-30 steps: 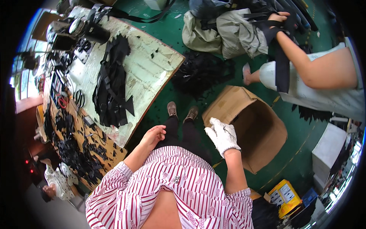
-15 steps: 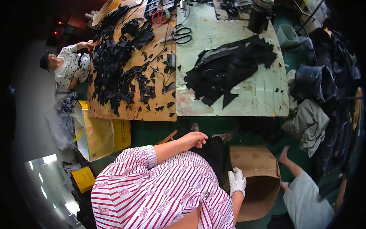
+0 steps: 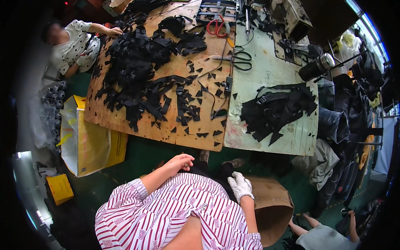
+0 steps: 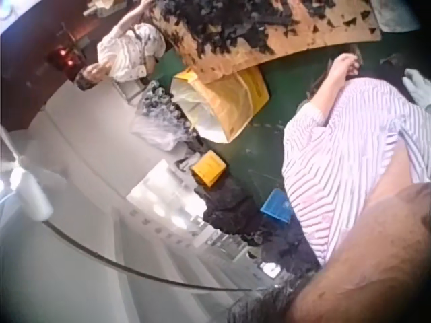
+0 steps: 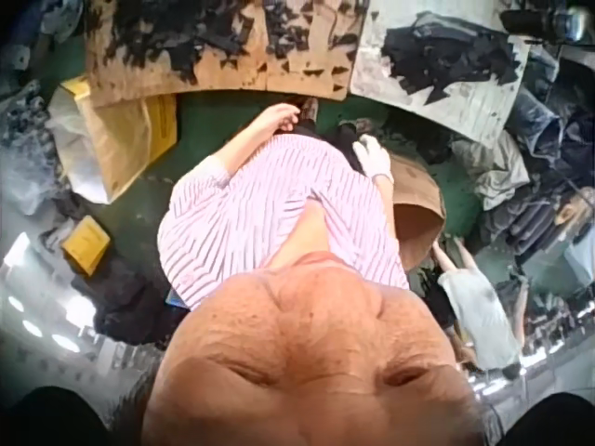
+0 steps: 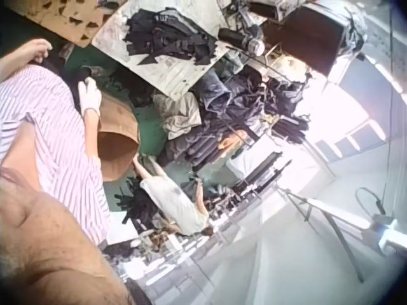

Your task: The person uses red-handled scissors to cut black fabric strips into smaller pieces on a wooden workbench. They repeatedly pick up strips, cut them, and place the resulting pieces into a cardboard box. The workspace is cluttered with fabric scraps and sewing equipment.

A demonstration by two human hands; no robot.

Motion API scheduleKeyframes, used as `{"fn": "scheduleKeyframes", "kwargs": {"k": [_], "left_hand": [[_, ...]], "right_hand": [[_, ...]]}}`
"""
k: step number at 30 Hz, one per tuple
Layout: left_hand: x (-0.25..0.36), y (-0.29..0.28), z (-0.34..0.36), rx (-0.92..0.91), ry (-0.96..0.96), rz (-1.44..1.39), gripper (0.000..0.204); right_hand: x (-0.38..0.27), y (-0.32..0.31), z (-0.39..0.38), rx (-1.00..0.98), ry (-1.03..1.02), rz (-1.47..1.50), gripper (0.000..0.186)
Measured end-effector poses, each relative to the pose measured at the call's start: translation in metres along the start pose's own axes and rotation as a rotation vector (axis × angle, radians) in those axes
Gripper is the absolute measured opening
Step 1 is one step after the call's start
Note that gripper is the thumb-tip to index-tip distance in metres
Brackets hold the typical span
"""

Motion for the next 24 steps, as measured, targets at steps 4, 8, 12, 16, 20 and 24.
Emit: {"fn": "scheduleKeyframes", "kwargs": {"k": [4,8,12,16,20,24], "left_hand": [[-0.004,-0.026,-0.010,0.005,0.061,-0.024,0.019],[0.028,-0.021,-0.020,0.079,0.237,0.035,0.016],[0.079,-0.020,-0.012,0.174,0.543,0.029,0.014],[0.111,-0.040,0.000,0.294,0.615,-0.085,0.014],[0.109,-0.055,0.001,0.374,0.500,-0.098,0.014],[0.117,-0.054,0.005,0.412,0.481,-0.160,0.014]], "right_hand": [[-0.029,0.014,0.010,-0.070,-0.136,-0.096,0.042],[-0.056,0.002,0.021,-0.090,-0.238,-0.135,0.039],[-0.108,-0.037,0.054,-0.036,-0.263,0.104,0.033],[-0.182,-0.080,0.127,-0.102,-0.256,0.709,0.027],[-0.277,-0.129,0.225,-0.071,-0.452,0.796,0.026],[-0.326,-0.170,0.369,0.366,-0.691,0.535,0.037]]}}
Point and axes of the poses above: each hand's wrist, its own z-axis towards the middle knuckle, its own y-axis out of the palm, x = y × z, the point moved 3 cm from there along z, towards the middle knuckle, and after that the axes turned 3 degrees about x, right-handed, at the moved point
